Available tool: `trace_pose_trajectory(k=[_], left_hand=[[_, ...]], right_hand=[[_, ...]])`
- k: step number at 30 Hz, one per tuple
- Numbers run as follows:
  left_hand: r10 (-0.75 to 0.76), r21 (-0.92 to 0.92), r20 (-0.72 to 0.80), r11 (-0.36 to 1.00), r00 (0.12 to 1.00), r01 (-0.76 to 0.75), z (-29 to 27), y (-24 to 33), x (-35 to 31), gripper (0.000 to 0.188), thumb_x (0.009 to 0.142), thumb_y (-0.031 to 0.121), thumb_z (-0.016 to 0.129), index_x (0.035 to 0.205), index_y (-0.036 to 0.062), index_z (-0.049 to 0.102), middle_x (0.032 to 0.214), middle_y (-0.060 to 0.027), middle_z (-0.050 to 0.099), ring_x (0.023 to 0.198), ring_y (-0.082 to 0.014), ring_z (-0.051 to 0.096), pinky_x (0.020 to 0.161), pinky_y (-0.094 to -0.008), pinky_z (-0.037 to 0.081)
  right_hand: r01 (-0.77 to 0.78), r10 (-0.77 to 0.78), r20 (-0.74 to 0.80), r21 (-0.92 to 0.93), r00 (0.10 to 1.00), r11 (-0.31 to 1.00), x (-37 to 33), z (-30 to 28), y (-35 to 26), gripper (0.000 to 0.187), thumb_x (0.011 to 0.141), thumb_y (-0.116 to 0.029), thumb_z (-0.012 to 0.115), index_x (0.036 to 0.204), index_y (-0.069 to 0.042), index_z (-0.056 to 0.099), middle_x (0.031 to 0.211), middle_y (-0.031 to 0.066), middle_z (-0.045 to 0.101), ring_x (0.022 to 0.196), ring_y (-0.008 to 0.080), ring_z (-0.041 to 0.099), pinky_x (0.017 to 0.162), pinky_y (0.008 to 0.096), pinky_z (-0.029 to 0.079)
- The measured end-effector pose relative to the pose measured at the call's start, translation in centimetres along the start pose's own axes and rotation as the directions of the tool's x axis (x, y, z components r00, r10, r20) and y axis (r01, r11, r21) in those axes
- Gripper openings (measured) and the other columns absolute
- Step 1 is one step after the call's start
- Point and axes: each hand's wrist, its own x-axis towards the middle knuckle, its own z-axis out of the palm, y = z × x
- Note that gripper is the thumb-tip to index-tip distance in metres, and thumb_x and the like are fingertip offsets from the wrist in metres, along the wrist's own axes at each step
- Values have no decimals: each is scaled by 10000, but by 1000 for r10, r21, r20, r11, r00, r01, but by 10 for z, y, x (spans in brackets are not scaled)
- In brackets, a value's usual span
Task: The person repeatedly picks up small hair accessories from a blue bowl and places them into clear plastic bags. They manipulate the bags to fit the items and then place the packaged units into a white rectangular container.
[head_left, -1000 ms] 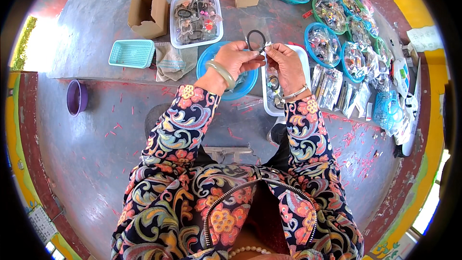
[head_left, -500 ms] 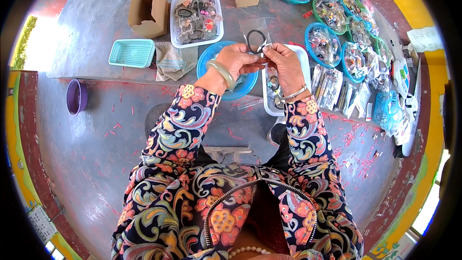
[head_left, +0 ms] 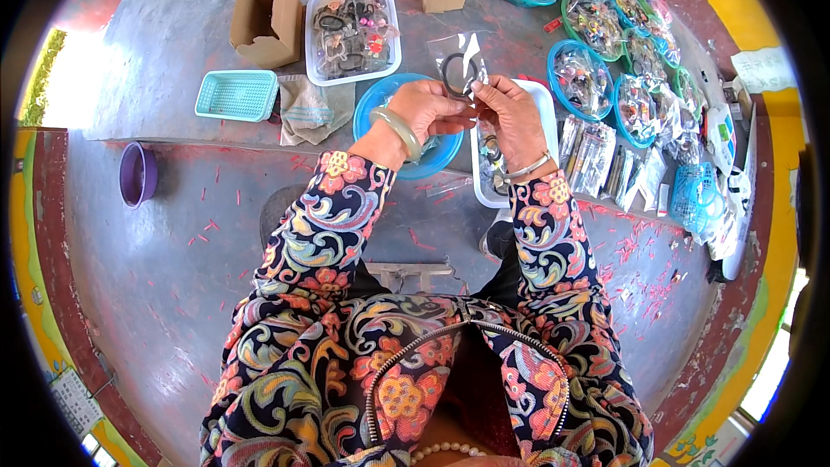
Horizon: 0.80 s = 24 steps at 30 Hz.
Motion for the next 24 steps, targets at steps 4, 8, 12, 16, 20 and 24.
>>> trace_pose_trajectory(k=[4, 8, 12, 16, 20, 24], left_hand=[[-8, 56, 16, 998, 1000, 7, 0, -1, 0, 212, 791, 61, 594, 976, -32, 549, 927, -137, 624, 796, -219, 636, 705, -272, 520], [2, 28, 52, 1000, 999, -3, 0, -2, 2, 218, 801, 84, 591, 984, -27, 549, 909, -128, 625, 806, -215, 632, 705, -272, 521], [19, -19, -12, 1000, 1000, -20, 6, 4, -5, 219, 821, 137, 589, 980, -10, 554, 894, -117, 623, 819, -204, 628, 643, -252, 521], [39, -66, -68, 997, 997, -43, 1, 3, 0, 226, 822, 180, 598, 968, 10, 564, 891, -100, 620, 823, -184, 624, 578, -234, 490], [79, -62, -99, 994, 992, -86, -1, 0, 1, 217, 818, 180, 606, 959, 18, 574, 854, -72, 617, 797, -157, 617, 557, -220, 464], [119, -105, -148, 985, 982, -135, -2, 0, 1, 186, 816, 165, 611, 936, 23, 595, 811, -43, 607, 722, -107, 583, 548, -191, 451]], right_hand=[[2, -2, -5, 68, 1000, 998, 1, -2, 2, 111, 772, -149, 655, 781, -56, 595, 641, -30, 536, 573, 64, 468, 552, 196, 372], [48, -42, -65, 102, 997, 994, 4, -1, 5, 108, 765, -127, 662, 774, -47, 591, 636, -24, 538, 562, 68, 462, 540, 198, 370], [67, -57, -84, 121, 995, 990, 5, -2, 7, 102, 763, -117, 661, 778, -41, 594, 637, -20, 544, 552, 70, 455, 529, 199, 369], [53, -49, -48, 80, 998, 995, 5, -3, 5, 101, 759, -114, 664, 786, -41, 600, 641, -22, 547, 550, 68, 454, 530, 195, 369], [38, -36, -27, 72, 999, 997, 4, -1, 3, 102, 756, -121, 667, 790, -48, 604, 648, -27, 548, 557, 64, 457, 535, 192, 367], [-30, 28, 34, 47, 999, 998, 3, -2, 2, 113, 755, -149, 673, 796, -64, 610, 669, -29, 554, 584, 62, 471, 554, 190, 367]])
